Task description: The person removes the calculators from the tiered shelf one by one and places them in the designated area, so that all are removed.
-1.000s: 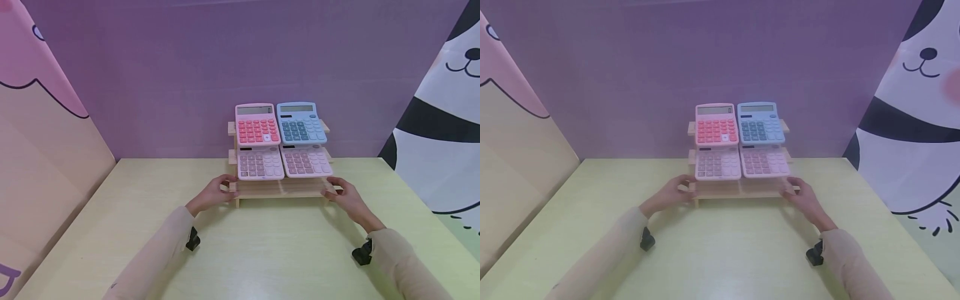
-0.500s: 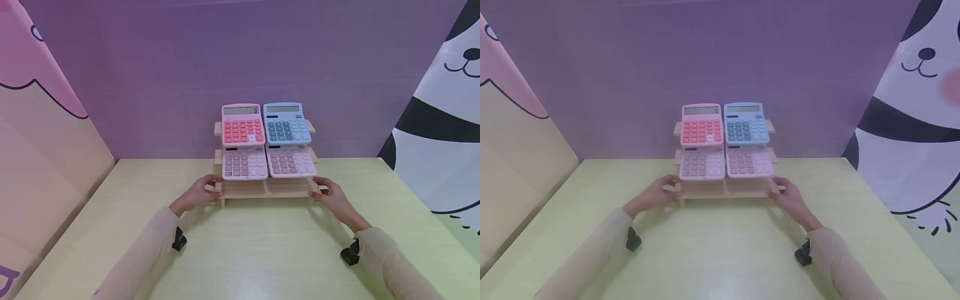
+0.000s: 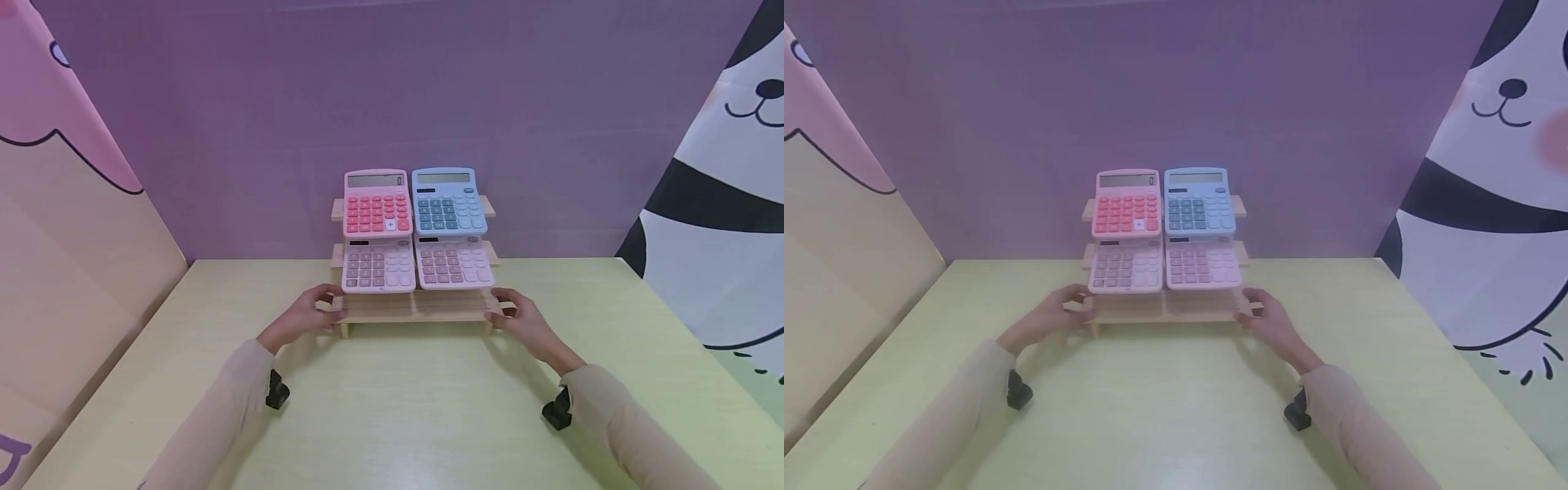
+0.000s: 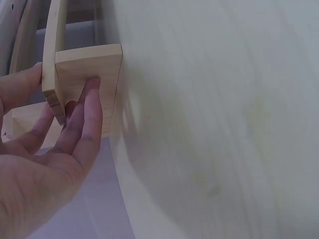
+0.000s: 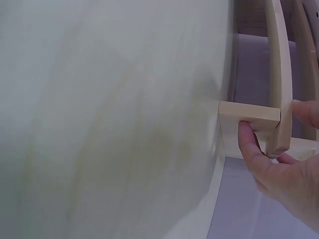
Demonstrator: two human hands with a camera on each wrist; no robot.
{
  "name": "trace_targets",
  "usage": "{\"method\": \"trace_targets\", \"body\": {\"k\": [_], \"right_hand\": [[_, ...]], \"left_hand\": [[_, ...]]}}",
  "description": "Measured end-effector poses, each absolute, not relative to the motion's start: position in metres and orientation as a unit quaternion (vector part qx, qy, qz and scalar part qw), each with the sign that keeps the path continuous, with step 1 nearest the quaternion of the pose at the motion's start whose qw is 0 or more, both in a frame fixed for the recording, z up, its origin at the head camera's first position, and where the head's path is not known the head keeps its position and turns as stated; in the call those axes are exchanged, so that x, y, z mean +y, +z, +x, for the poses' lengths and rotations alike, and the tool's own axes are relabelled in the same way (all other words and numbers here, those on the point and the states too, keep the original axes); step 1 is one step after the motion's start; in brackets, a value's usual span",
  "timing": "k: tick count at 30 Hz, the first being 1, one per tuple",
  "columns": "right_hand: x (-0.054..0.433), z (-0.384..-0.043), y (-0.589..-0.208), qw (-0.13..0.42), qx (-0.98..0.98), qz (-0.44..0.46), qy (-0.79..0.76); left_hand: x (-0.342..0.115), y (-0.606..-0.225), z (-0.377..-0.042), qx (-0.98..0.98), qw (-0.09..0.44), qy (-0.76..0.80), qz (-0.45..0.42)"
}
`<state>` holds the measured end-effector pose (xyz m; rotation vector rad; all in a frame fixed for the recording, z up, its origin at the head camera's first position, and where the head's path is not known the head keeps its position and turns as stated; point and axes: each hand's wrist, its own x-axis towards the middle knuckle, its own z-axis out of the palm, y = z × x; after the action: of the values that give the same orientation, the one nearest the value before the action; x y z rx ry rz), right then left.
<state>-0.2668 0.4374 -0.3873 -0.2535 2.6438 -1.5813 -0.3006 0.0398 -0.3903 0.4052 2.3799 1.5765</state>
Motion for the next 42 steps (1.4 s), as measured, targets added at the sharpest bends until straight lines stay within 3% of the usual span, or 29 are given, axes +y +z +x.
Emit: {"method": "trace_targets", "body": {"k": [27, 42], "right_hand": [[0.441, -0.268, -0.383, 0.046, 0.841, -0.086, -0.533], [0.442, -0.268, -0.381, 0.058, 0.827, -0.084, -0.552]], "left_hand": [[0.053, -0.378, -0.289, 0.853, 0.104, 0.507, 0.075], [0.048, -0.384, -0.292, 0.851, 0.107, 0.506, 0.094]]}}
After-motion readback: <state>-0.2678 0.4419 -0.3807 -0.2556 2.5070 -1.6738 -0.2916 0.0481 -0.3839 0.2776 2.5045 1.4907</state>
